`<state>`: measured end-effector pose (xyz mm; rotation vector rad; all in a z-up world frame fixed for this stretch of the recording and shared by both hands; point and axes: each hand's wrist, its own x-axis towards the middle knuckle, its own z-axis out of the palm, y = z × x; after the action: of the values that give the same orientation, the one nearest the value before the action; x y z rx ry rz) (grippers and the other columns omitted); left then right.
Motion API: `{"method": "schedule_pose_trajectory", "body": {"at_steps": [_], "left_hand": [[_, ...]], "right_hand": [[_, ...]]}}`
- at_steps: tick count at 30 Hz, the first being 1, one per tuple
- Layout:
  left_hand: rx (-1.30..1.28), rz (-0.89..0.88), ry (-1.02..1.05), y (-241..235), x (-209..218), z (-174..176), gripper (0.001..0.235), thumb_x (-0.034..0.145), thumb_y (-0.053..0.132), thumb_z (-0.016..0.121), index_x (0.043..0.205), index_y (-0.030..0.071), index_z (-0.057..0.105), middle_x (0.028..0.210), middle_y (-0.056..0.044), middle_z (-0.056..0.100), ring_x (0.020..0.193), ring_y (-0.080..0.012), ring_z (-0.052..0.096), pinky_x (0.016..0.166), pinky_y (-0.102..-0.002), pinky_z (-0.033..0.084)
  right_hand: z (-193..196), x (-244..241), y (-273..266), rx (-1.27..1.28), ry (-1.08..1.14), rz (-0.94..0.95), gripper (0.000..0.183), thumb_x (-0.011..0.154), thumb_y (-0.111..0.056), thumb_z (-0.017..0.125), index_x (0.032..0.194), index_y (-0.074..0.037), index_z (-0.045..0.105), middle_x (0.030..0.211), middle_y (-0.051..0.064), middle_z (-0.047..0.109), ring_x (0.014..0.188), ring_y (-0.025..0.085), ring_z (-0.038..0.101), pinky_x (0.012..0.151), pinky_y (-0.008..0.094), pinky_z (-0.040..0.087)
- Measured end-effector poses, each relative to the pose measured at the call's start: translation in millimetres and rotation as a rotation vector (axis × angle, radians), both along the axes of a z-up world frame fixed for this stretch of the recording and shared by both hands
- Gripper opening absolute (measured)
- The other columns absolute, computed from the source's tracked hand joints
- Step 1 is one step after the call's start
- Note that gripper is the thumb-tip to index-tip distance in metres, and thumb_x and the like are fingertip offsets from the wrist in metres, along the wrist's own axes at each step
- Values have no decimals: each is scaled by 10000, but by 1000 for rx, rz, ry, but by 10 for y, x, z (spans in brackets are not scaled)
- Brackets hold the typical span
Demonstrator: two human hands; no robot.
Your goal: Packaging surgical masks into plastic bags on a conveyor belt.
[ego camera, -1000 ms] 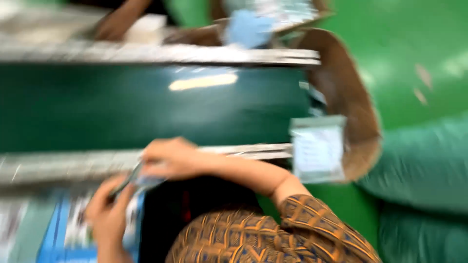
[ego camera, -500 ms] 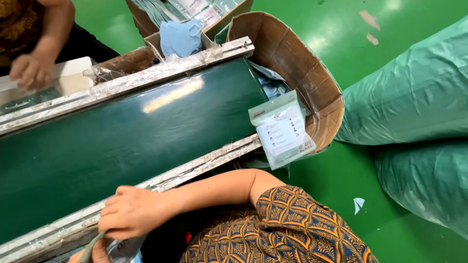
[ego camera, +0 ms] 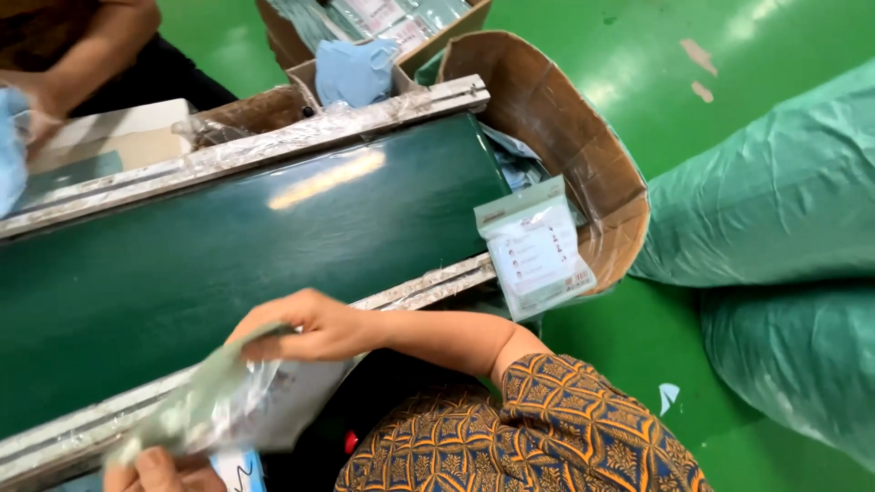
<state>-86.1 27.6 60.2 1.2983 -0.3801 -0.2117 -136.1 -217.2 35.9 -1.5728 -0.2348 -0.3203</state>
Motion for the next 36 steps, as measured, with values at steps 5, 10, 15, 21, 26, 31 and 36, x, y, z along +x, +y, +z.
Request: {"method": "schedule_pose_trajectory", "body": {"at_steps": [5, 10, 15, 21, 26, 31, 36], "left_hand": [[25, -22, 54, 90, 724, -877, 317, 1156, 197, 436, 1397, -9, 455, 1227, -159, 666, 1190, -270, 675, 1072, -460, 557], [196, 30, 10, -90, 850, -1072, 233, 1242, 145, 475, 1316, -72, 520, 1107, -183, 671, 1066, -260, 686, 1041, -419, 573], [250, 1, -112, -544, 866, -828, 227, 1224, 145, 498, 1301, -62, 554, 1041, -131, 681, 1018, -181, 686, 967, -323, 572], [401, 148, -280, -691, 1132, -1257, 212, 1198, 133, 535, 1278, -49, 609, 981, -111, 678, 884, -134, 653, 801, -281, 539], [487, 196, -288, -756, 1084, -1249, 210, 1163, 140, 576, 1276, -25, 641, 936, -84, 684, 797, -105, 642, 709, -253, 526], [511, 198, -238, -724, 1046, -1210, 201, 1141, 146, 603, 1265, -2, 658, 889, -63, 682, 746, -85, 606, 675, -240, 501], [518, 191, -190, -719, 1047, -1153, 190, 1120, 149, 614, 1240, 15, 674, 852, -45, 685, 703, -71, 583, 648, -234, 480]], "right_hand": [[840, -544, -290, -615, -11, -561, 375, 966, -155, 738, 1331, -120, 661, 1317, 72, 687, 1223, 233, 645, 1044, 366, 499], [1109, -374, -89, -1049, -135, -865, 508, 888, -332, 796, 1320, -122, 630, 1310, 113, 641, 1271, 324, 583, 1079, 494, 406], [-143, 726, 117, -999, -107, -586, 310, 924, -334, 744, 1170, -167, 658, 1161, 23, 671, 1123, 222, 631, 999, 415, 427], [-1050, 1211, 261, -1040, -145, -513, 301, 838, -258, 739, 1108, -145, 668, 1157, 67, 675, 1131, 263, 620, 948, 440, 433], [-980, 1165, 157, -966, -178, -467, 257, 852, -207, 737, 1090, -137, 671, 1145, 55, 664, 1160, 261, 615, 990, 441, 443], [-953, 1161, 123, -945, -165, -464, 240, 849, -174, 744, 1074, -126, 675, 1132, 44, 661, 1164, 261, 613, 1003, 438, 450], [-931, 1182, 115, -972, -169, -441, 228, 845, -165, 750, 1054, -115, 673, 1113, 43, 658, 1149, 264, 611, 998, 436, 453]]}}
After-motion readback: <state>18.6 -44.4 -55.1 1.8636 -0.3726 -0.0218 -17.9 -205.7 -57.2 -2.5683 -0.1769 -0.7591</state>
